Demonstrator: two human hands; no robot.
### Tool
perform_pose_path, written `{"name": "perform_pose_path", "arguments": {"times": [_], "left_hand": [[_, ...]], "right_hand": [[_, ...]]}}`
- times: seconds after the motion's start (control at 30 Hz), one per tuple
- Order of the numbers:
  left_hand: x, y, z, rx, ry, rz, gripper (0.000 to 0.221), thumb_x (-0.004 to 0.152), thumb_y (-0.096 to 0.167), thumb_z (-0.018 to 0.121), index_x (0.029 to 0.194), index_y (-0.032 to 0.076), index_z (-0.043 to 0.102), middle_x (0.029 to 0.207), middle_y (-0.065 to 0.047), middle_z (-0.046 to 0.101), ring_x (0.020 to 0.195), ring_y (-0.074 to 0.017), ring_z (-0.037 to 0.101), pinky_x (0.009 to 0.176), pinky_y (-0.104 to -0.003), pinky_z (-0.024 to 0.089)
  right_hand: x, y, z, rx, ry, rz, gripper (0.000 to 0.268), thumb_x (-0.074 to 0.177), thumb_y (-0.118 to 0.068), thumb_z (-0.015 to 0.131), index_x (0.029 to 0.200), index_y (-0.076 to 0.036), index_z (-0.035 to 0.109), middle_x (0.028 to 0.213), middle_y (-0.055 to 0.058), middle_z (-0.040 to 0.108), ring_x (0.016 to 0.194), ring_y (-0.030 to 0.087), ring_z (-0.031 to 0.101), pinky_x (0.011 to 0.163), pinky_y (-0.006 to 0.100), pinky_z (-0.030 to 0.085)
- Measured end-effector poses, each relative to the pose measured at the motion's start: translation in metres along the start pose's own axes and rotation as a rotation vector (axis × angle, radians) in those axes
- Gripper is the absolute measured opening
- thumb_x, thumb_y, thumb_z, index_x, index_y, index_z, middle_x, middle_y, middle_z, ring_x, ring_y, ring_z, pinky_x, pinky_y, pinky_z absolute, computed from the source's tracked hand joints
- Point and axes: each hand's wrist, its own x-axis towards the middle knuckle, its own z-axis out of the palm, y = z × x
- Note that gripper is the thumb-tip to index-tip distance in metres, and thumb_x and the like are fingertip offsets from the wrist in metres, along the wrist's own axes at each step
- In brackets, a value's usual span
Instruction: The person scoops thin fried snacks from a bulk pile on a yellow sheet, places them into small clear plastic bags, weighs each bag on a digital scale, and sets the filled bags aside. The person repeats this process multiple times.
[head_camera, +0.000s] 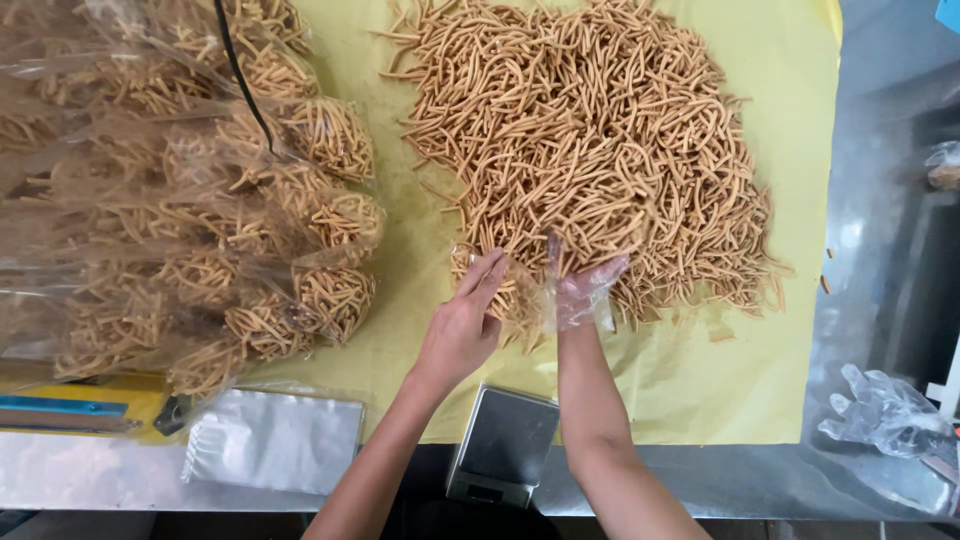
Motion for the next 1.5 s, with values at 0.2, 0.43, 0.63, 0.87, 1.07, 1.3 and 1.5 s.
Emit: {"name": "perform_pose_path", "arguments": {"times": [0.2, 0.43, 0.63, 0.87, 1.07, 1.3, 1.5], "left_hand": [[0.007, -0.003, 0.004, -0.034, -0.018, 0.085, 0.085, 0.068, -0.005, 0.06, 0.15, 0.003, 0.044, 0.158, -0.014, 0.042, 0.133, -0.0383, 0.054, 0.1, -0.042, 0.053], [0.019, 0.0, 0.01, -0.022, -0.128, 0.019, 0.086, 0.066, -0.004, 0.063, 0.15, 0.006, 0.044, 0.16, -0.011, 0.043, 0.13, -0.035, 0.057, 0.101, -0.042, 0.052], [0.022, 0.0, 0.014, -0.081, -0.039, 0.04, 0.089, 0.063, -0.003, 0.068, 0.148, 0.005, 0.044, 0.156, -0.013, 0.043, 0.131, -0.0355, 0.055, 0.104, -0.041, 0.05], [-0.004, 0.009, -0.006, -0.104, -0.018, 0.051, 0.091, 0.067, -0.006, 0.063, 0.154, 0.006, 0.04, 0.159, -0.013, 0.042, 0.134, -0.0373, 0.054, 0.104, -0.041, 0.05], [-0.063, 0.009, -0.013, -0.185, 0.07, -0.215, 0.083, 0.077, 0.0, 0.06, 0.155, 0.015, 0.038, 0.162, -0.006, 0.041, 0.105, -0.0342, 0.068, 0.086, -0.039, 0.057], [-0.09, -0.016, 0.01, -0.001, 0.171, 0.086, 0.091, 0.071, -0.008, 0.058, 0.158, 0.004, 0.033, 0.161, -0.021, 0.038, 0.132, -0.0435, 0.055, 0.096, -0.043, 0.055], [-0.177, 0.054, -0.007, -0.102, -0.018, 0.117, 0.079, 0.077, -0.004, 0.06, 0.153, 0.009, 0.045, 0.157, -0.015, 0.047, 0.118, -0.0348, 0.065, 0.089, -0.036, 0.059]], "right_hand": [[0.045, -0.063, -0.041, 0.602, -0.076, 0.159, 0.081, 0.093, -0.043, 0.086, 0.151, -0.01, 0.041, 0.139, 0.017, 0.061, 0.125, 0.032, 0.066, 0.106, 0.045, 0.061], [0.078, -0.171, -0.081, 1.538, -0.106, 0.684, 0.072, 0.085, -0.048, 0.081, 0.143, -0.015, 0.054, 0.133, 0.015, 0.066, 0.12, 0.031, 0.068, 0.096, 0.045, 0.063], [0.051, -0.19, -0.059, 1.125, 0.045, 0.965, 0.054, 0.083, -0.037, 0.075, 0.129, -0.015, 0.058, 0.111, 0.005, 0.067, 0.096, 0.018, 0.07, 0.085, 0.035, 0.066], [0.091, -0.176, -0.059, 0.817, 0.099, 0.718, 0.015, 0.103, -0.026, 0.062, 0.097, -0.012, 0.058, 0.072, 0.0, 0.056, 0.053, 0.007, 0.046, 0.04, 0.022, 0.04], [0.102, -0.083, -0.085, 0.771, -0.366, 0.77, 0.027, 0.098, -0.017, 0.069, 0.121, -0.005, 0.063, 0.092, -0.001, 0.064, 0.073, 0.008, 0.061, 0.069, 0.039, 0.067], [-0.061, 0.046, -0.18, 0.814, -0.489, 0.801, 0.04, 0.096, -0.012, 0.07, 0.132, -0.001, 0.06, 0.117, 0.005, 0.065, 0.106, 0.014, 0.063, 0.1, 0.032, 0.053], [-0.141, 0.031, -0.282, 0.858, -0.496, 0.94, 0.043, 0.092, -0.011, 0.073, 0.132, 0.0, 0.06, 0.119, 0.006, 0.068, 0.112, 0.014, 0.065, 0.105, 0.027, 0.05]]}}
